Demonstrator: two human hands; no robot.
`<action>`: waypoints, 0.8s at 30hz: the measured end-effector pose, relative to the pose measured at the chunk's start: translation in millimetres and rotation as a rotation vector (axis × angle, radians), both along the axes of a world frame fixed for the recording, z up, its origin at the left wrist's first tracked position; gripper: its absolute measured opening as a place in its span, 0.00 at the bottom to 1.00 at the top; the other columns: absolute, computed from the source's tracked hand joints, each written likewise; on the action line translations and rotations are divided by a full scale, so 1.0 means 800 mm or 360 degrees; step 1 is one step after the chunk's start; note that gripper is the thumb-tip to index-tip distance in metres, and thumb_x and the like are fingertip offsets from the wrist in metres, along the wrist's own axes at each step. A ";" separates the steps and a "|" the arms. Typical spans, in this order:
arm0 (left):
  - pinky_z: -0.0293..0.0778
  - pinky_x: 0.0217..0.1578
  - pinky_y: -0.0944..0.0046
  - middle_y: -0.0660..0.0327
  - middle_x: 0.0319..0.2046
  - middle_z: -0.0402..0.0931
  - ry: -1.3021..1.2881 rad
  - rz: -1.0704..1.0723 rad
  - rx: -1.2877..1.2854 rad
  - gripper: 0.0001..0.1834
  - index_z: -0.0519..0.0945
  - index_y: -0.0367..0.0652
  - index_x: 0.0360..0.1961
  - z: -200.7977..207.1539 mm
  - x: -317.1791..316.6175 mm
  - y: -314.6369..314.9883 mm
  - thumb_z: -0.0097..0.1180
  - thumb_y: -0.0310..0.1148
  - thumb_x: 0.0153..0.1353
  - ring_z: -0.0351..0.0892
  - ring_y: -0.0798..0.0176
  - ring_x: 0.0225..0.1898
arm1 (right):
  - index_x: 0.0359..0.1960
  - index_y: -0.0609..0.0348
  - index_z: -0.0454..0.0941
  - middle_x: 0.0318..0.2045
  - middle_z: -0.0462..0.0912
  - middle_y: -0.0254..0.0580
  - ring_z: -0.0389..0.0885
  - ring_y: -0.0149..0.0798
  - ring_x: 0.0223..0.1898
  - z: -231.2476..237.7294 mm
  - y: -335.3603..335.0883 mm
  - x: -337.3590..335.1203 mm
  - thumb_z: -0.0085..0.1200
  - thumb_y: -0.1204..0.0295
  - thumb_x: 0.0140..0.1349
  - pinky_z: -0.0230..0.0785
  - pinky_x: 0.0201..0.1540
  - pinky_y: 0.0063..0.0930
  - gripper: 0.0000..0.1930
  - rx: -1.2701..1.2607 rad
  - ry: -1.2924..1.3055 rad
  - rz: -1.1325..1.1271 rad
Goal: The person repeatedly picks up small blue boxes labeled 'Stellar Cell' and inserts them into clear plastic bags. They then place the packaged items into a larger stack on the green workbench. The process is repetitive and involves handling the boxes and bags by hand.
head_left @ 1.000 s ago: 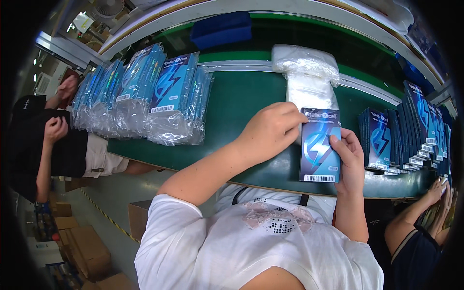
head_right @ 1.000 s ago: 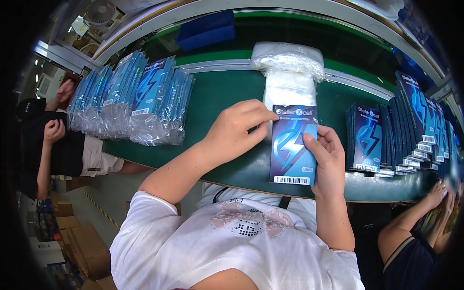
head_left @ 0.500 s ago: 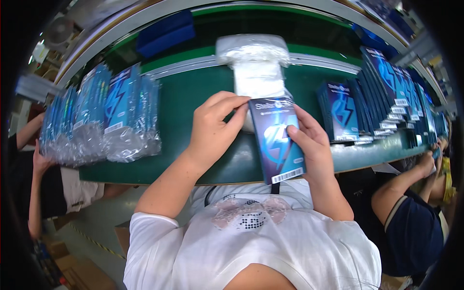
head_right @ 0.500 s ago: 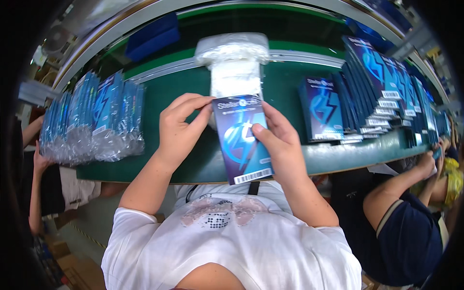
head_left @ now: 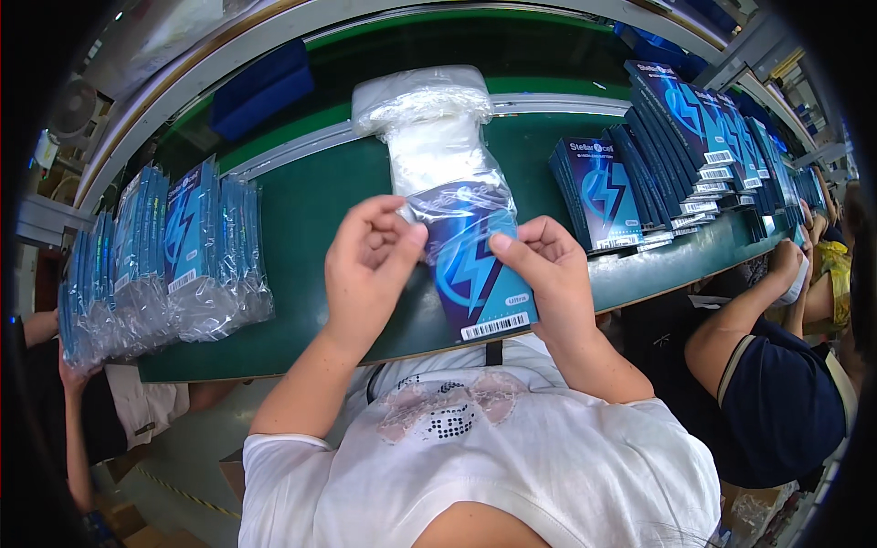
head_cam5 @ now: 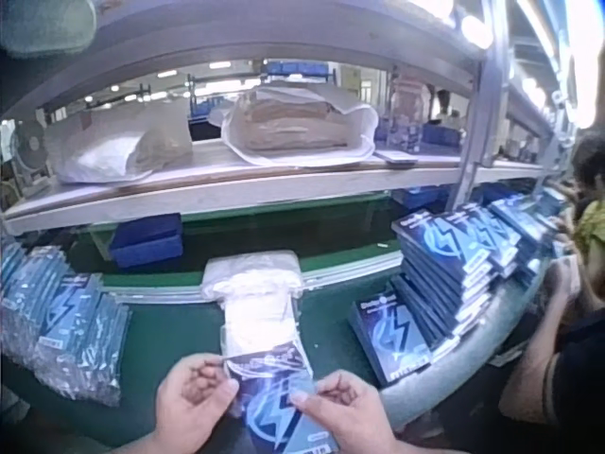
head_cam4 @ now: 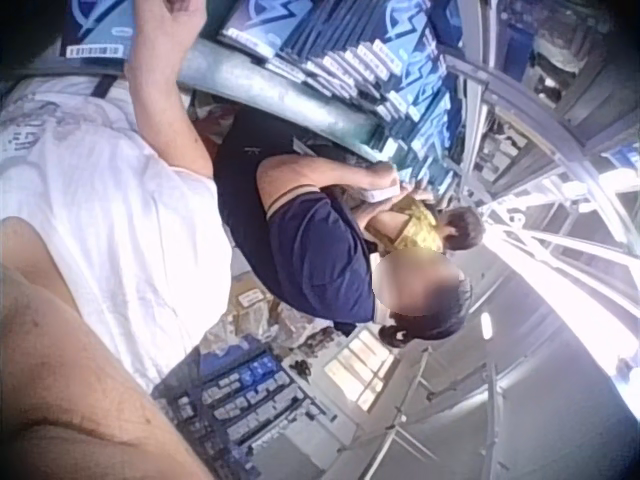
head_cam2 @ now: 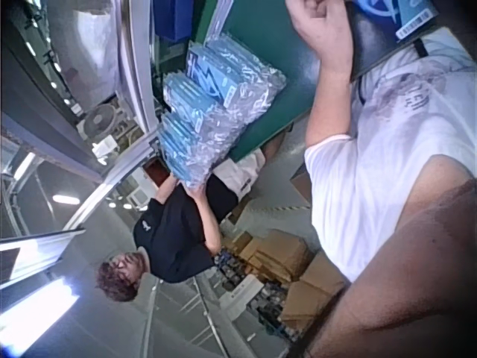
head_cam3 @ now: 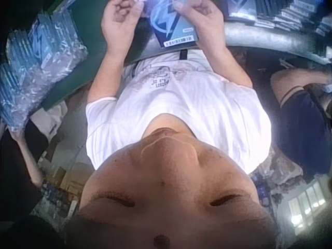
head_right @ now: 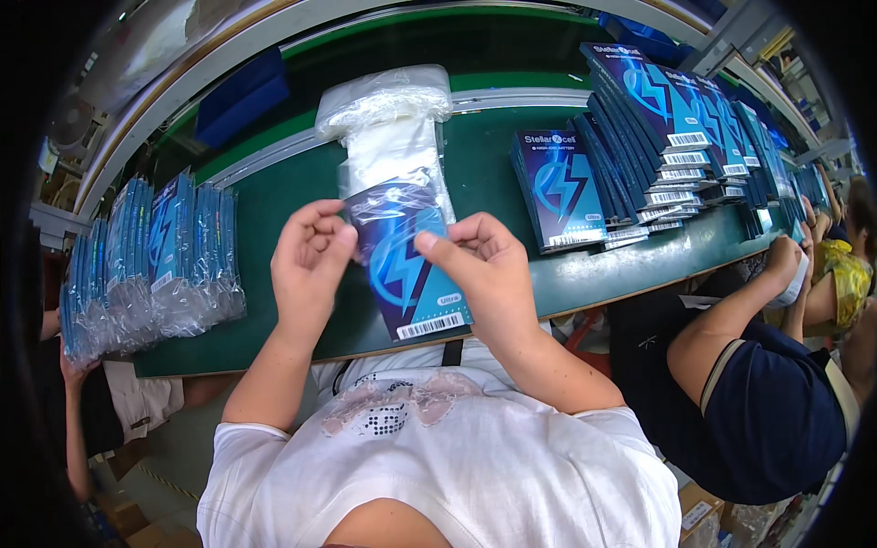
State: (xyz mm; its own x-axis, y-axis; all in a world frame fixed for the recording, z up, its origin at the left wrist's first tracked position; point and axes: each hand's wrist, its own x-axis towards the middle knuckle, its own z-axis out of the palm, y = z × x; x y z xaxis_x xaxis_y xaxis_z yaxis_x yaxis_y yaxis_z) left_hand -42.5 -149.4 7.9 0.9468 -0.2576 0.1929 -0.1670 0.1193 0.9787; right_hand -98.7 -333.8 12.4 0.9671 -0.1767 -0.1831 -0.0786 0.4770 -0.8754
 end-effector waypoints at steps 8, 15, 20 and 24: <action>0.72 0.50 0.63 0.53 0.46 0.75 0.0653 -0.0157 -0.0648 0.20 0.66 0.30 0.53 0.020 0.006 -0.015 0.52 0.21 0.60 0.76 0.64 0.47 | 0.56 0.68 0.67 0.29 0.78 0.31 0.72 0.19 0.26 0.021 -0.005 0.000 0.64 0.75 0.53 0.63 0.28 0.12 0.28 -0.0751 -0.0032 0.0379; 0.73 0.52 0.56 0.50 0.49 0.74 0.0915 -0.0604 -0.0473 0.18 0.68 0.33 0.54 0.045 -0.035 -0.016 0.46 0.32 0.66 0.76 0.59 0.50 | 0.55 0.59 0.71 0.28 0.75 0.42 0.72 0.33 0.23 0.037 -0.024 0.013 0.60 0.83 0.48 0.65 0.26 0.25 0.29 -0.1646 -0.0997 0.0048; 0.70 0.52 0.58 0.52 0.51 0.72 0.0838 -0.0679 -0.0239 0.23 0.66 0.35 0.58 0.044 -0.028 -0.006 0.47 0.38 0.68 0.74 0.60 0.51 | 0.34 0.66 0.77 0.28 0.76 0.47 0.74 0.43 0.27 0.053 -0.012 0.003 0.46 0.91 0.42 0.67 0.29 0.28 0.17 -0.1566 -0.1577 -0.0435; 0.71 0.50 0.63 0.54 0.52 0.71 0.1298 -0.0746 -0.0613 0.24 0.65 0.36 0.60 0.060 -0.028 0.000 0.46 0.36 0.66 0.73 0.65 0.49 | 0.35 0.63 0.77 0.29 0.76 0.44 0.74 0.43 0.30 0.041 0.035 0.001 0.55 0.84 0.47 0.67 0.33 0.31 0.12 -0.1221 -0.1545 0.0360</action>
State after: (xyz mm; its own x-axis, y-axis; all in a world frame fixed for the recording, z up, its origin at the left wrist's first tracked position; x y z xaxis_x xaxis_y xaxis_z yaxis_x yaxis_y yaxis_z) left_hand -64.8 -149.6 56.1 0.6466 -0.6932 -0.3184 0.6788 0.3324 0.6548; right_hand -97.6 -305.4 44.9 0.6679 0.2645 0.6957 0.7385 -0.1193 -0.6636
